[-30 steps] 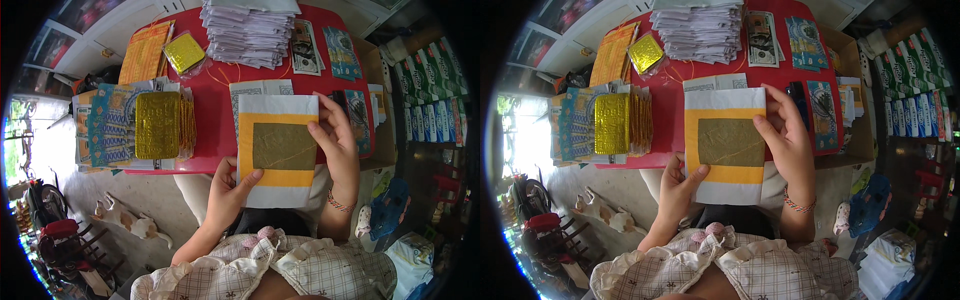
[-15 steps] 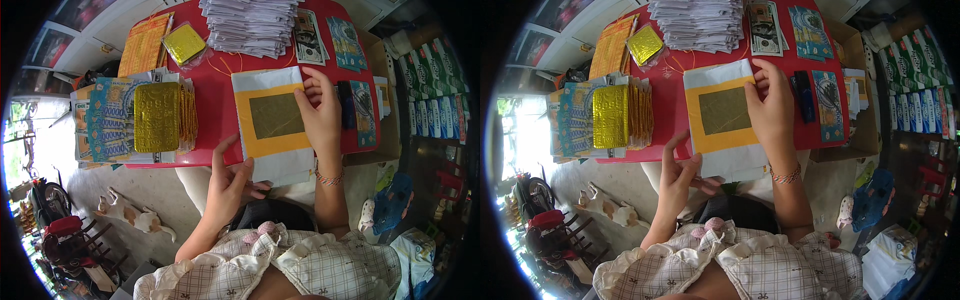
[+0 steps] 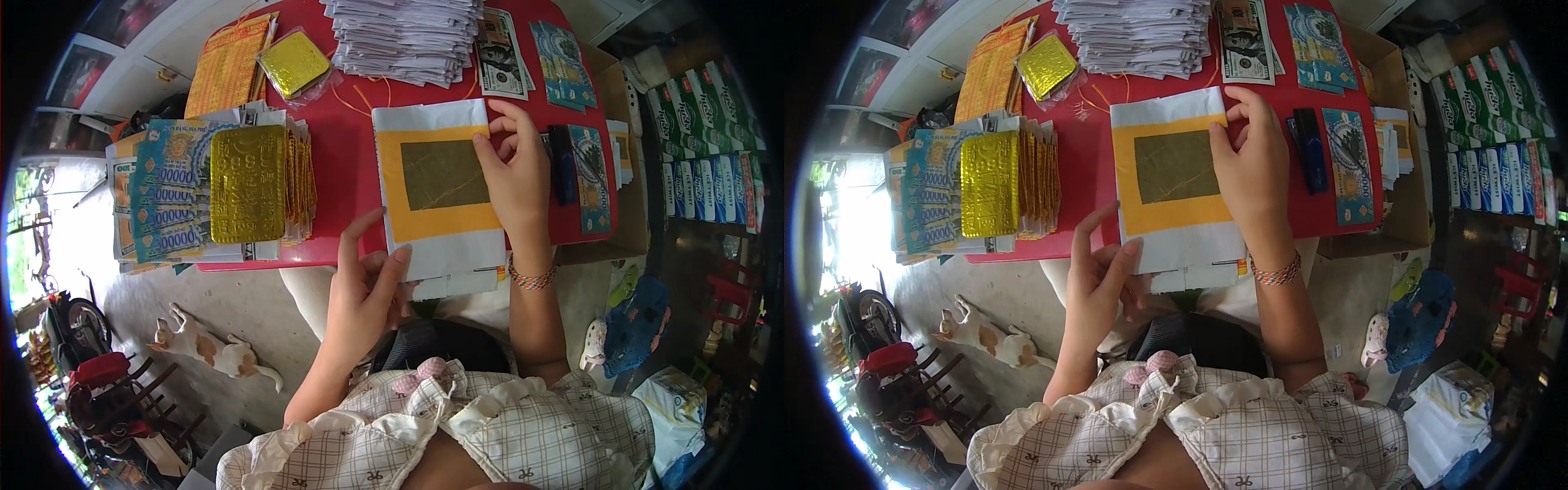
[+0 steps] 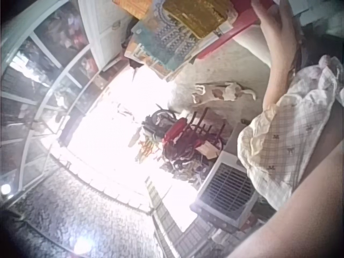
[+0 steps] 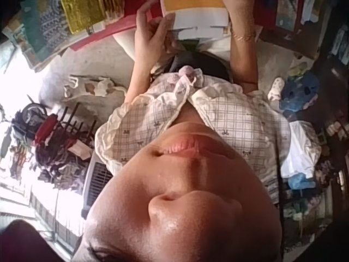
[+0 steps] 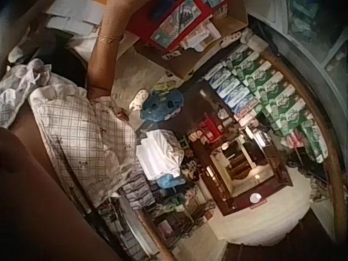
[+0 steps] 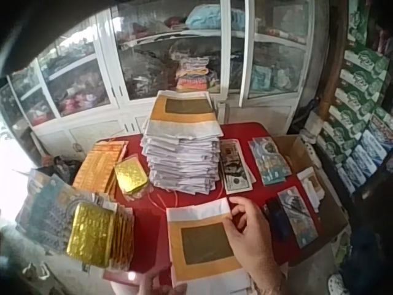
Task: Assembling and stapling bundles of ritual joss paper and ritual currency notes.
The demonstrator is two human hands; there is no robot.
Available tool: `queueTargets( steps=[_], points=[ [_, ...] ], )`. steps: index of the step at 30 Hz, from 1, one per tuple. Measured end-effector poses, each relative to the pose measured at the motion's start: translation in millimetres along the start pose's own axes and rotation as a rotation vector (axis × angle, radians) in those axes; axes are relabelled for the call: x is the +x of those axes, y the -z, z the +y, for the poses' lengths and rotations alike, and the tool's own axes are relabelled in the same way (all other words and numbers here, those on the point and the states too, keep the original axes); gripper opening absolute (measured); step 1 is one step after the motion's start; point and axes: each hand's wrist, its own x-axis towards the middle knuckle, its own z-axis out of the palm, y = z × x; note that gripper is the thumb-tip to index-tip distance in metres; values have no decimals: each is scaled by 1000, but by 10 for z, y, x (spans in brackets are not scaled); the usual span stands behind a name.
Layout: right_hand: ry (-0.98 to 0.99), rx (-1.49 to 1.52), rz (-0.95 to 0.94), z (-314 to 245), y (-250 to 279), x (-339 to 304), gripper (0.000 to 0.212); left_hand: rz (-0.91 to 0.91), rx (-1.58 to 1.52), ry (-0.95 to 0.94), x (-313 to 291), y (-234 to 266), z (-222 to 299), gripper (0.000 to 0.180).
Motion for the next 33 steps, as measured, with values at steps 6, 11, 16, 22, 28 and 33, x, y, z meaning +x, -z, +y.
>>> queueTargets(
  steps=[6, 11, 16, 22, 28, 33],
  points=[
    [46, 61, 32, 2, -34, -30, 41, 27, 186, -123, -10, -58, -88, 66],
    [73, 40, 61, 24, -57, -42, 39, 21, 289, -187, -2, -57, -124, 68],
    [102, 22, 87, 46, -58, -57, 38, 27, 197, -49, -26, -42, -33, 62],
    [131, 51, 87, -31, -31, -64, 35, 27, 280, -57, -15, 4, -12, 58],
    [289, -176, 8, -111, 376, 194, 28, 153, 460, -327, -53, 39, -62, 52],
    [507, -646, -75, -47, 605, 610, 34, 40, 304, -444, -3, 56, 54, 45]
  ],
)
